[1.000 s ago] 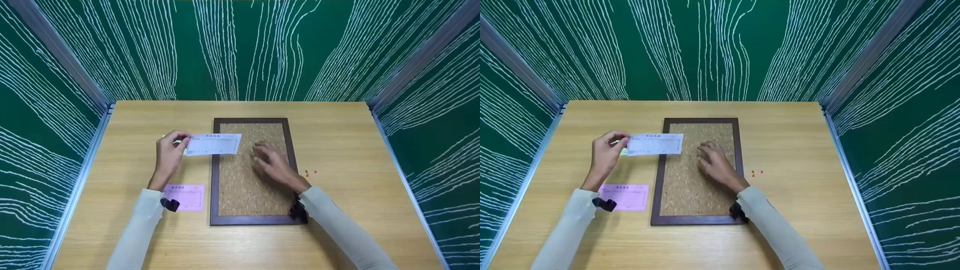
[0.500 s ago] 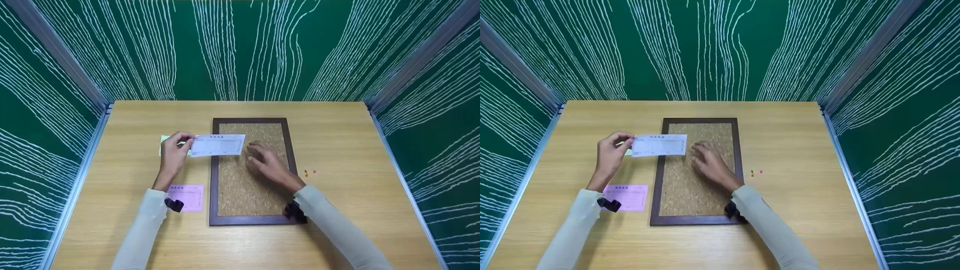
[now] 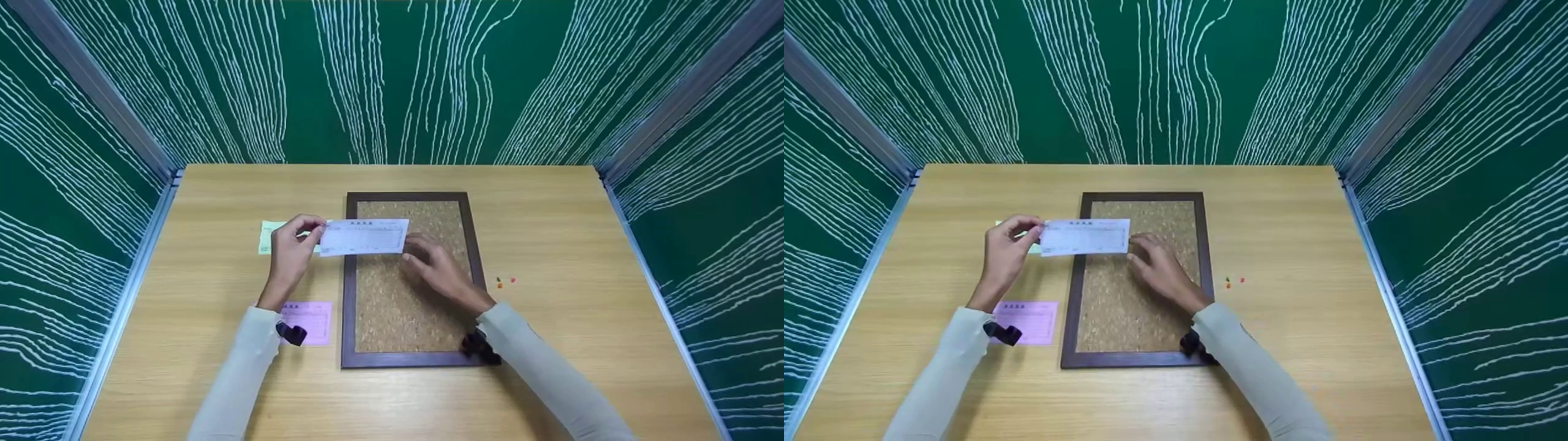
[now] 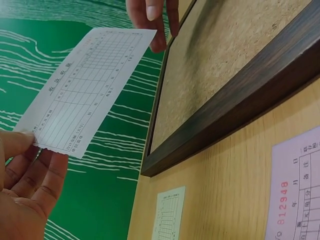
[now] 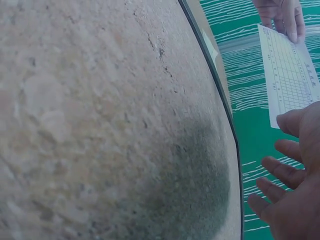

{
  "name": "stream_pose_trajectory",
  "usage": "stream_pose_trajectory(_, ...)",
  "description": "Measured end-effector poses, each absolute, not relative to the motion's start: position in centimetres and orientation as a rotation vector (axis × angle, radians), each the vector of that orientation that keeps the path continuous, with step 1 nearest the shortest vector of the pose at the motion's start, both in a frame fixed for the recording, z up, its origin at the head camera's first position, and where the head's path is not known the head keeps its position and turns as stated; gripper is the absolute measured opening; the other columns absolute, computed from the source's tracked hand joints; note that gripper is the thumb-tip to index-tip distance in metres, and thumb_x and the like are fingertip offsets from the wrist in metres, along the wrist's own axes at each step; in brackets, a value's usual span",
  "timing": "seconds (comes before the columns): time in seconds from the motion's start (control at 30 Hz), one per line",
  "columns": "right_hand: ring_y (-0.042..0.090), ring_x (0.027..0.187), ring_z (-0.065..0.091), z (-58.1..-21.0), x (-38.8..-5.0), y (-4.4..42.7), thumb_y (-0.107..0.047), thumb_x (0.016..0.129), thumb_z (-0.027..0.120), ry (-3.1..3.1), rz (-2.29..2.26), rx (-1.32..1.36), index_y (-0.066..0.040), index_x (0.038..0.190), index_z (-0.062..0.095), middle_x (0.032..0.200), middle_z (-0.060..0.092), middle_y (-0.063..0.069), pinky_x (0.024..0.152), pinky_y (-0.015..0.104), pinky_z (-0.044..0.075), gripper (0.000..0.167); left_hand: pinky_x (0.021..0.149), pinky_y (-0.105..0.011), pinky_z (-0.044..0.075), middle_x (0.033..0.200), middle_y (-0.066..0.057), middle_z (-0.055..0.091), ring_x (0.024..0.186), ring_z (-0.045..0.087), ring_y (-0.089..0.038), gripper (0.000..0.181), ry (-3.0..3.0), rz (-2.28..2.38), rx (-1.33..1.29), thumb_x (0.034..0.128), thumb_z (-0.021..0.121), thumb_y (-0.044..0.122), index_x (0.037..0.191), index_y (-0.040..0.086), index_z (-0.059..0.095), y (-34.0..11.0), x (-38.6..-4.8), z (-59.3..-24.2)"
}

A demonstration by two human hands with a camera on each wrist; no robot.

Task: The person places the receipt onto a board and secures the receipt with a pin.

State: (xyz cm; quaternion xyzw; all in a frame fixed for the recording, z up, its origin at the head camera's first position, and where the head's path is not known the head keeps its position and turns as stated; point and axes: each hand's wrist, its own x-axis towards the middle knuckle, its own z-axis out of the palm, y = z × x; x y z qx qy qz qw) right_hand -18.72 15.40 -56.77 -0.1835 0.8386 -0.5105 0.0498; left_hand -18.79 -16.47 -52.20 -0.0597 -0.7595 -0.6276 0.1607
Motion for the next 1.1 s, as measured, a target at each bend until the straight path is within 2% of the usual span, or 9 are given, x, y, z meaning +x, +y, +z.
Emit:
stream_pose_trajectory(0.13,0.027,0.137,0.066,-56.9,-18.6,15.4,-0.012,0.11,0.069,2.476,-1.697,-0.544,-0.008,0.138,0.073,0.141,0.071,0.008,0.118,0.047,0.052,0.029,0.076,-0.021,0.062,0.1,-0.015,0.079,0.091,0.072,-0.018,0.008,-2.164,-1.818,-0.151,0.1006,0.074,-0.007,0.102,-0.002,0.08,-16.2,-18.9,-52.4)
stream_pose_trajectory(0.43,0.032,0.118,0.076,-56.8,-18.6,15.3,-0.007,0.107,0.072,2.523,-1.736,-0.532,-0.001,0.124,0.079,0.125,0.077,0.014,0.105,0.051,0.061,0.019,0.078,-0.024,0.063,0.1,-0.016,0.079,0.091,0.073,-0.019,0.006,-2.139,-1.854,-0.144,0.0993,0.075,-0.008,0.103,-0.005,0.079,-15.9,-18.9,-52.6)
stream_pose_trajectory(0.7,0.024,0.108,0.076,-56.6,-18.5,15.4,-0.012,0.109,0.071,2.551,-1.683,-0.5,-0.001,0.117,0.08,0.115,0.08,0.012,0.098,0.046,0.064,0.016,0.076,-0.025,0.063,0.101,-0.017,0.078,0.091,0.073,-0.019,0.007,-2.122,-1.899,-0.139,0.1007,0.074,-0.008,0.104,-0.005,0.079,-15.7,-19.0,-52.7)
stream_pose_trajectory(0.8,0.023,0.108,0.076,-56.5,-18.5,15.5,-0.012,0.109,0.07,2.566,-1.668,-0.487,0.0,0.114,0.08,0.114,0.08,0.012,0.098,0.046,0.064,0.016,0.075,-0.025,0.063,0.102,-0.016,0.078,0.091,0.074,-0.019,0.006,-2.111,-1.93,-0.126,0.101,0.074,-0.007,0.105,-0.005,0.079,-15.6,-19.0,-52.7)
stream_pose_trajectory(1.0,0.032,0.113,0.077,-56.7,-18.4,16.0,-0.007,0.109,0.068,2.549,-1.693,-0.484,0.01,0.114,0.076,0.118,0.079,0.022,0.098,0.047,0.063,0.019,0.074,-0.027,0.064,0.102,-0.016,0.078,0.091,0.074,-0.018,0.006,-2.117,-1.955,-0.12,0.1006,0.075,-0.005,0.105,-0.006,0.079,-15.2,-19.2,-52.9)
stream_pose_trajectory(1.1,0.033,0.113,0.076,-56.7,-18.3,16.4,-0.008,0.11,0.068,2.549,-1.699,-0.489,0.01,0.114,0.076,0.117,0.079,0.022,0.098,0.047,0.063,0.02,0.074,-0.031,0.065,0.101,-0.016,0.078,0.09,0.074,-0.018,0.006,-2.122,-1.961,-0.125,0.1002,0.076,-0.006,0.105,-0.005,0.08,-15.0,-19.3,-52.9)
